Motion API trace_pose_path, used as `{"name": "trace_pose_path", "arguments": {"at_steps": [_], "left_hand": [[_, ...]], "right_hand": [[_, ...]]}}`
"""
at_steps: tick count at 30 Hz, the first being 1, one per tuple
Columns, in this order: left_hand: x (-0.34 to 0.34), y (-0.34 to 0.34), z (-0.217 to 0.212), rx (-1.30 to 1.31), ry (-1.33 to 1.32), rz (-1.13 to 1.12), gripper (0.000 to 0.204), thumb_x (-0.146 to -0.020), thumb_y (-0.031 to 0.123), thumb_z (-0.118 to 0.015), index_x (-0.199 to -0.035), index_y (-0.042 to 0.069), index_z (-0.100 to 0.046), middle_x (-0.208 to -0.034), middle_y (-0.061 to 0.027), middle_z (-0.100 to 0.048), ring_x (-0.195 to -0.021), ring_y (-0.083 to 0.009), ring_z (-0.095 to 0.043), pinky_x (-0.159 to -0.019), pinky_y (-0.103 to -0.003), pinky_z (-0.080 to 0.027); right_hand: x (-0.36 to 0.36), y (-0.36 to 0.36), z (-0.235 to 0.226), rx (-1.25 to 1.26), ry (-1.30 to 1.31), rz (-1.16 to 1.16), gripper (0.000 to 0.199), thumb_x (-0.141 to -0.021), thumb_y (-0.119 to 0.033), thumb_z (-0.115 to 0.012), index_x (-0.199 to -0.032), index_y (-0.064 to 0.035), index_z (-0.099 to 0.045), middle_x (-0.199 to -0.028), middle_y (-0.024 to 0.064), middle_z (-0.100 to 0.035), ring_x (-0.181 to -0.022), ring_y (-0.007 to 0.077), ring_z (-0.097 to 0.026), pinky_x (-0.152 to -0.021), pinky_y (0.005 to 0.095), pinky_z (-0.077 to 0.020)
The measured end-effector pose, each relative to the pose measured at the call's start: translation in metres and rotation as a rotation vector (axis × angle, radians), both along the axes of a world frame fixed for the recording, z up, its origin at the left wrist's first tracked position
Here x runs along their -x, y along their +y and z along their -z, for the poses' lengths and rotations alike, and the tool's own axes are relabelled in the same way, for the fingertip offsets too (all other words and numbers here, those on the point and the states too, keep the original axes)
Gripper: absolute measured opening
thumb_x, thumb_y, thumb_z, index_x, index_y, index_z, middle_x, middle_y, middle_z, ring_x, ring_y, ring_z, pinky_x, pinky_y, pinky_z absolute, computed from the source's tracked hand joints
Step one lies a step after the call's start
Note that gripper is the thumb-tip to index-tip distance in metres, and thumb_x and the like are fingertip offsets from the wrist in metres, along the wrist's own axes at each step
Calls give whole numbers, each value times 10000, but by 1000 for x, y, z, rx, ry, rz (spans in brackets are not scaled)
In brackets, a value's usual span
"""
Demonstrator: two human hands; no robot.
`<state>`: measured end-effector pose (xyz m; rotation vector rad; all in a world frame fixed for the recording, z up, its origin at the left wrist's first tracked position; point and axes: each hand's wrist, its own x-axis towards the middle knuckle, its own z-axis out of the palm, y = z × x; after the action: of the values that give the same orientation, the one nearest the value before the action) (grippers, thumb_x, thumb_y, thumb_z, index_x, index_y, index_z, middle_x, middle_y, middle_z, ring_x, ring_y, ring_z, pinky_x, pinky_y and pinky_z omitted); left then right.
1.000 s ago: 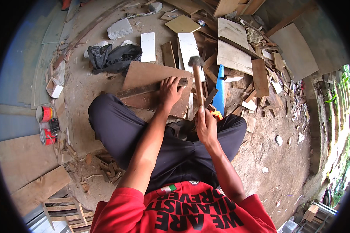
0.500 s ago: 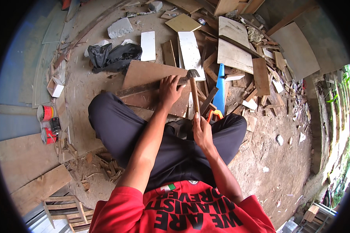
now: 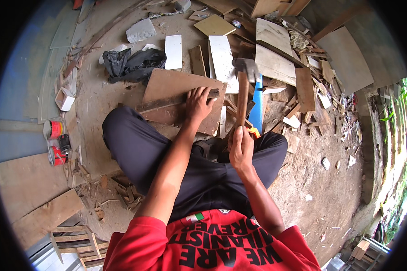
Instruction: The person sits on the floor and uses a hammer to drive nails into small wooden pieces, assembling them into a rectangular frame. They repeatedly position the wood, hammer the nails, and inspect the joints.
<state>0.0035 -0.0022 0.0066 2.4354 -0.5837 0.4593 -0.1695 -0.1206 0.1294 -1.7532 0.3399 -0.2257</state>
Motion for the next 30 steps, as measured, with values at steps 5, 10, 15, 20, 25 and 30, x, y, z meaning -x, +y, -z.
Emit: {"name": "trace_pose_path", "arguments": {"at_steps": [5,10,15,20,25,30], "left_hand": [[2,-2,-1,0,-33,6,486,-819,305,-738,-1237,94,-610,-1212,-94,-609,-1168,-307,-546,-1018,-444,-392],[2,0,0,-16,-79,4,473,-814,307,-741,-1217,95,-611,-1201,-114,-610,-1165,-316,-546,-1012,-445,-395],[-1,-2,-1,-19,-49,14,482,-814,314,-741,-1222,95,-607,-1175,-109,-620,-1146,-314,-554,-996,-445,-405],[-3,-3,5,-18,-68,-3,484,-818,337,-738,-1217,89,-621,-1165,-103,-620,-1137,-310,-557,-988,-444,-407],[-2,-2,-3,-38,-23,12,505,-831,375,-721,-1235,91,-612,-1189,-95,-609,-1151,-304,-548,-995,-454,-395],[0,-3,-3,-30,-22,31,524,-813,293,-737,-1267,85,-580,-1212,-103,-582,-1150,-299,-538,-1003,-452,-383]], "right_hand": [[1,-4,38,139,159,-44,500,-1057,-399,-396,-856,42,-519,-623,159,-487,-568,235,-472,-577,416,-419],[15,-8,55,67,380,-32,542,-1052,-448,-392,-810,20,-519,-627,122,-488,-567,228,-470,-562,381,-402],[17,-5,47,81,296,-20,555,-1052,-433,-386,-832,49,-550,-634,196,-528,-578,303,-519,-594,422,-427],[-3,-12,42,167,355,-66,565,-1051,-435,-387,-806,46,-557,-636,196,-537,-590,316,-529,-620,437,-436],[-14,-13,-2,9,103,-51,457,-1056,-375,-425,-838,15,-522,-595,72,-469,-555,138,-447,-532,343,-385],[-18,-15,22,129,-144,-62,323,-1054,-273,-444,-930,18,-511,-607,79,-468,-555,132,-427,-515,332,-368]]}}
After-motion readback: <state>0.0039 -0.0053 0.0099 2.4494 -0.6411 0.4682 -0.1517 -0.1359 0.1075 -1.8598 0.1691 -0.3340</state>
